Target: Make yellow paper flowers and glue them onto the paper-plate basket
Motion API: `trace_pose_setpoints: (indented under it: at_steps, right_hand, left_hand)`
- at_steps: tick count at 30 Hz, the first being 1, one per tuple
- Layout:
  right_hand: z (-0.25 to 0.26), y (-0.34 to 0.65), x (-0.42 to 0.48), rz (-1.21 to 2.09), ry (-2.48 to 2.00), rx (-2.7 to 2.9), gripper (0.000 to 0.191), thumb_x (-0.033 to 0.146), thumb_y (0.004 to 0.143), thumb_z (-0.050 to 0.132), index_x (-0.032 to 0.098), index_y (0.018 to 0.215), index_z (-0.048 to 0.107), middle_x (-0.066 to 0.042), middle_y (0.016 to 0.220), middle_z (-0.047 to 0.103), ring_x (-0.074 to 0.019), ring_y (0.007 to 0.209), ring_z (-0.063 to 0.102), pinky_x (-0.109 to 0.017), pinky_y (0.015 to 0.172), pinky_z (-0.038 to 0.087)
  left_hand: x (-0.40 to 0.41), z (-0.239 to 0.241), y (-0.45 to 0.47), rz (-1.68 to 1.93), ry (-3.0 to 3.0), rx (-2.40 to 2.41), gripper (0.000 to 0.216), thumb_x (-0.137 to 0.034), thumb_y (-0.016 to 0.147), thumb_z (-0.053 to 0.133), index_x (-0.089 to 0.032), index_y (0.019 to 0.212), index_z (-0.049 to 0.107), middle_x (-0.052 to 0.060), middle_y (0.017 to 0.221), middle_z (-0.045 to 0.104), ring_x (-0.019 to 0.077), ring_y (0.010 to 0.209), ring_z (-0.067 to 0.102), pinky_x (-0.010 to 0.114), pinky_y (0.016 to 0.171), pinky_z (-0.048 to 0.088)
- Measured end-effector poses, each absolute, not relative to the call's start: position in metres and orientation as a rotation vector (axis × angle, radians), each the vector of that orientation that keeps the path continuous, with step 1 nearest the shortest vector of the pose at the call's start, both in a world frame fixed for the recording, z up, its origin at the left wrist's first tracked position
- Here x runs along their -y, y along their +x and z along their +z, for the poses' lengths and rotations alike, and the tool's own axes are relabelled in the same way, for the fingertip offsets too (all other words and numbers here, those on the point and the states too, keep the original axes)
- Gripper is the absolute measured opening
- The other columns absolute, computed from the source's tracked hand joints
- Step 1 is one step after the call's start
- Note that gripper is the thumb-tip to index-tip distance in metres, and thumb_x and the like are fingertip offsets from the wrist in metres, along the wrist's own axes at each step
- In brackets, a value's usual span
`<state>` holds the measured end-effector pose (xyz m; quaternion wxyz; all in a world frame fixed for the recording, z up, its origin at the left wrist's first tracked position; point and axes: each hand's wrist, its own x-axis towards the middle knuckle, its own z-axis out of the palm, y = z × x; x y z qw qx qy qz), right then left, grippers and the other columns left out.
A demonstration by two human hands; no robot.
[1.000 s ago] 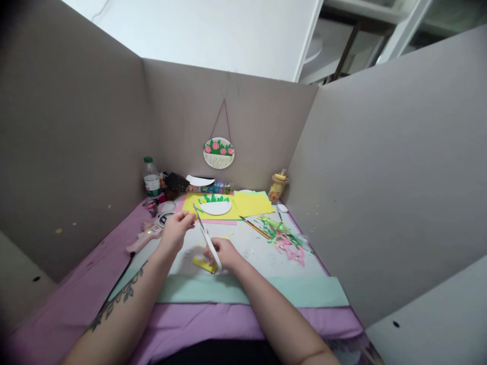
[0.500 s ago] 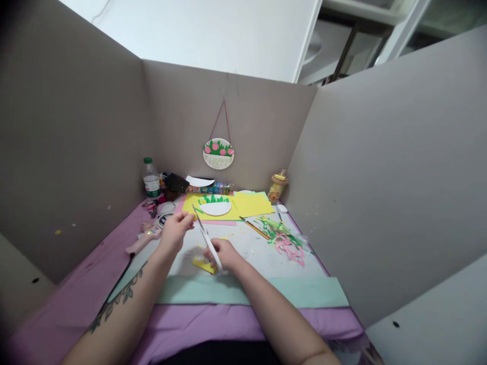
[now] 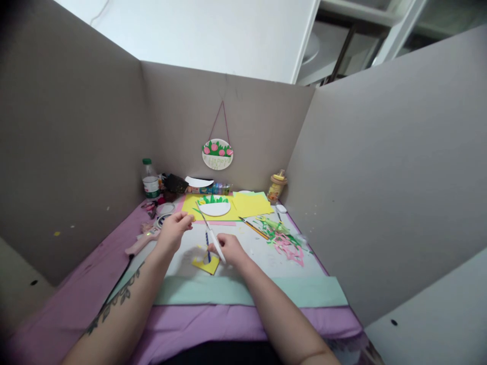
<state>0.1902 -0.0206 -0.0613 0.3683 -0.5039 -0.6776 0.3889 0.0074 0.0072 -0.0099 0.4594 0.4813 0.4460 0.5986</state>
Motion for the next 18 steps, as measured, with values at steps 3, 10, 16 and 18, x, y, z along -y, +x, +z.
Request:
trace_pose_setpoints:
  at_steps: [3, 10, 16, 18]
  right_hand:
    - [-0.063, 0.204, 0.011, 0.754, -1.447, 1.681, 0.022, 0.038, 0.067, 0.062, 0.018, 0.061, 0.055, 0.004, 0.055, 0.048, -0.0103, 0.05, 0.042, -0.021, 0.047, 0.028]
    - [-0.061, 0.246, 0.001, 0.209, -1.825, 1.922, 0.031, 0.04, 0.069, 0.062, 0.02, 0.093, 0.066, -0.009, 0.093, 0.066, -0.0209, 0.078, 0.058, -0.025, 0.061, 0.034]
    - [-0.062, 0.262, 0.0, 0.265, -1.898, 2.046, 0.035, 0.042, 0.072, 0.058, 0.015, 0.093, 0.067, -0.013, 0.096, 0.067, -0.0238, 0.083, 0.06, -0.027, 0.066, 0.038]
    - [-0.061, 0.262, 0.0, 0.283, -1.972, 1.992, 0.031, 0.04, 0.072, 0.059, 0.015, 0.089, 0.067, -0.013, 0.095, 0.067, -0.0247, 0.085, 0.06, -0.028, 0.068, 0.039]
  left_hand:
    - [-0.007, -0.012, 0.009, 1.421, 1.152, -1.062, 0.022, -0.034, 0.06, 0.068, -0.014, 0.059, 0.059, -0.003, 0.057, 0.052, 0.009, 0.056, 0.048, 0.022, 0.058, 0.042]
    - [-0.007, -0.029, 0.023, 1.21, 1.15, -1.024, 0.027, -0.039, 0.059, 0.071, -0.013, 0.064, 0.065, 0.001, 0.064, 0.059, 0.0101, 0.061, 0.052, 0.022, 0.06, 0.042]
    - [-0.007, -0.049, 0.037, 1.125, 1.338, -1.087, 0.033, -0.044, 0.059, 0.071, -0.012, 0.061, 0.065, -0.001, 0.053, 0.056, 0.0099, 0.051, 0.048, 0.023, 0.053, 0.037]
    - [-0.007, -0.053, 0.04, 1.096, 1.366, -1.114, 0.033, -0.044, 0.059, 0.072, -0.012, 0.059, 0.063, -0.001, 0.05, 0.054, 0.0093, 0.048, 0.046, 0.022, 0.051, 0.034]
